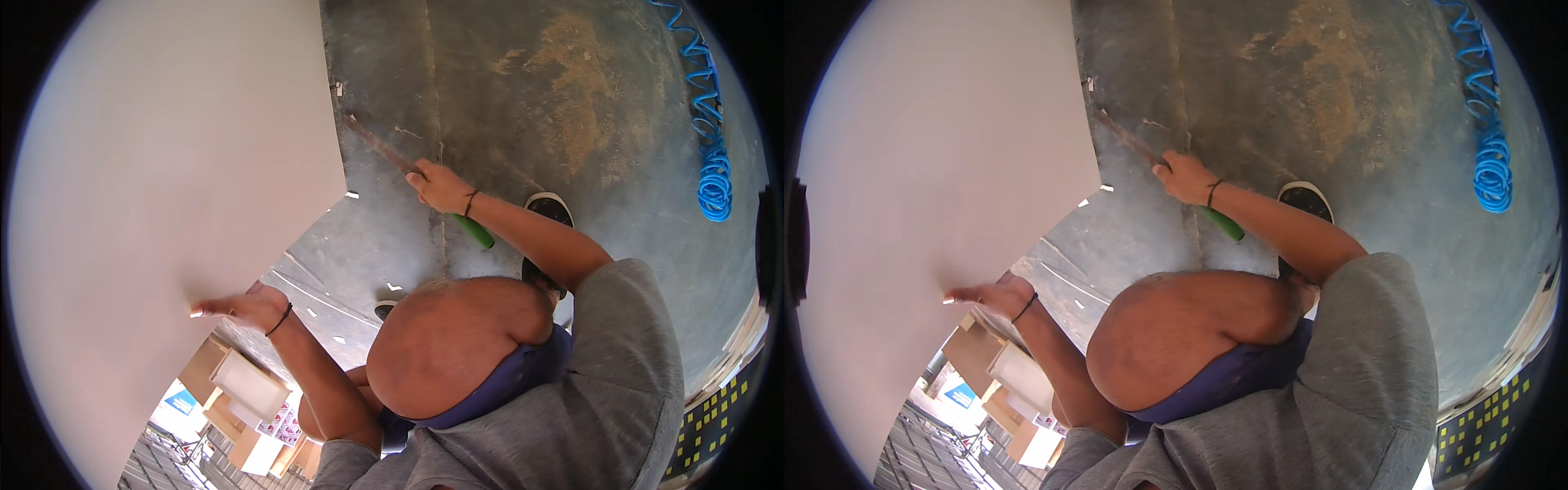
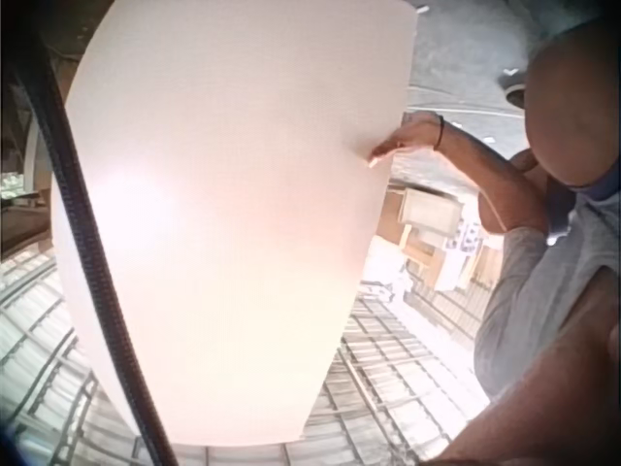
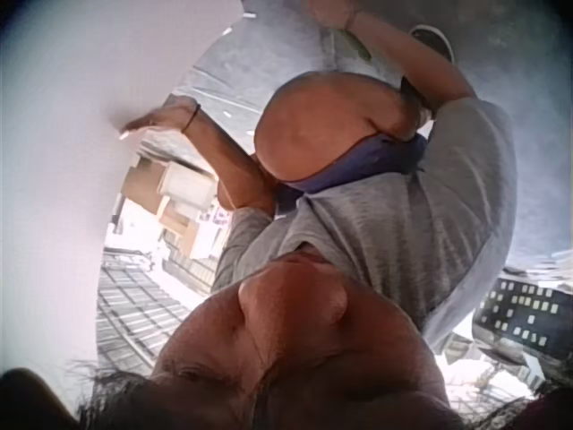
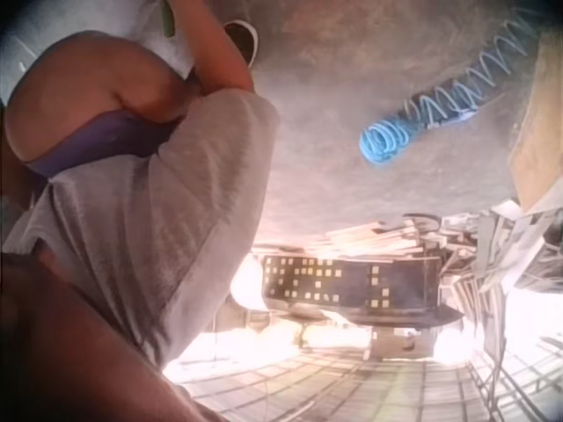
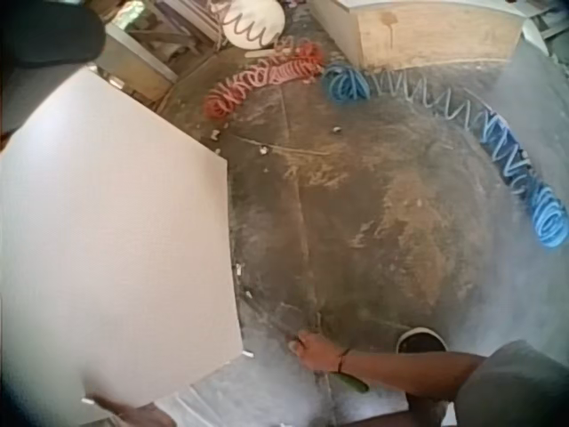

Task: The person files the edges of a white wooden cabinet and a curved wooden shelf unit using a hand file.

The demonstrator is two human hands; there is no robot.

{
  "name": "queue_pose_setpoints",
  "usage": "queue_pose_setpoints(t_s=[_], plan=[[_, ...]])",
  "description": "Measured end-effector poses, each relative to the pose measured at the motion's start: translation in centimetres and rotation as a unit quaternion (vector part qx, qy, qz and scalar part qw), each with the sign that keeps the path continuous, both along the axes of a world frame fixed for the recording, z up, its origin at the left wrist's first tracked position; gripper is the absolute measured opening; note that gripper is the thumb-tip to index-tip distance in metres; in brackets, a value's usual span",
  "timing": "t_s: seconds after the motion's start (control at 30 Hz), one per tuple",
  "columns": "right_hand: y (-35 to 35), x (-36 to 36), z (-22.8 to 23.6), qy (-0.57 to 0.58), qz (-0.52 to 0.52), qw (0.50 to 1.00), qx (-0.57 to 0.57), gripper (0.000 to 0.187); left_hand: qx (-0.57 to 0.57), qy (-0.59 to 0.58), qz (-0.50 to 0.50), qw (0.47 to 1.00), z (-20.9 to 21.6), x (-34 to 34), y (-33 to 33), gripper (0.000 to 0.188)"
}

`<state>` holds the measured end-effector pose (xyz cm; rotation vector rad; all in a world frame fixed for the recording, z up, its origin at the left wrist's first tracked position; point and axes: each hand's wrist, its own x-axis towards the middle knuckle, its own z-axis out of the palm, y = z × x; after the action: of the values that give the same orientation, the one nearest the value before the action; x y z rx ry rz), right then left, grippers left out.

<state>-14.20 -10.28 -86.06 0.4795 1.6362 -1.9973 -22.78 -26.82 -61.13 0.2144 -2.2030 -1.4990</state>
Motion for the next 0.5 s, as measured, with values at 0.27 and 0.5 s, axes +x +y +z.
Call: queue_pose_setpoints(t_s=[0.27, 0.5], plan=[[-4.6, -0.8, -0.7, -0.026, -0.043, 0.998, -0.044, 0.026, 0.05, -0.063, -0.109, 0.991, -3.5, 1.0, -2.1, 0.084], [-5.0, -1.5, 0.5, -0.094, 0.013, 0.992, -0.077, 0.029, -0.008, -0.102, -0.006, 0.995, -3.6, 0.9, -2.1, 0.091]])
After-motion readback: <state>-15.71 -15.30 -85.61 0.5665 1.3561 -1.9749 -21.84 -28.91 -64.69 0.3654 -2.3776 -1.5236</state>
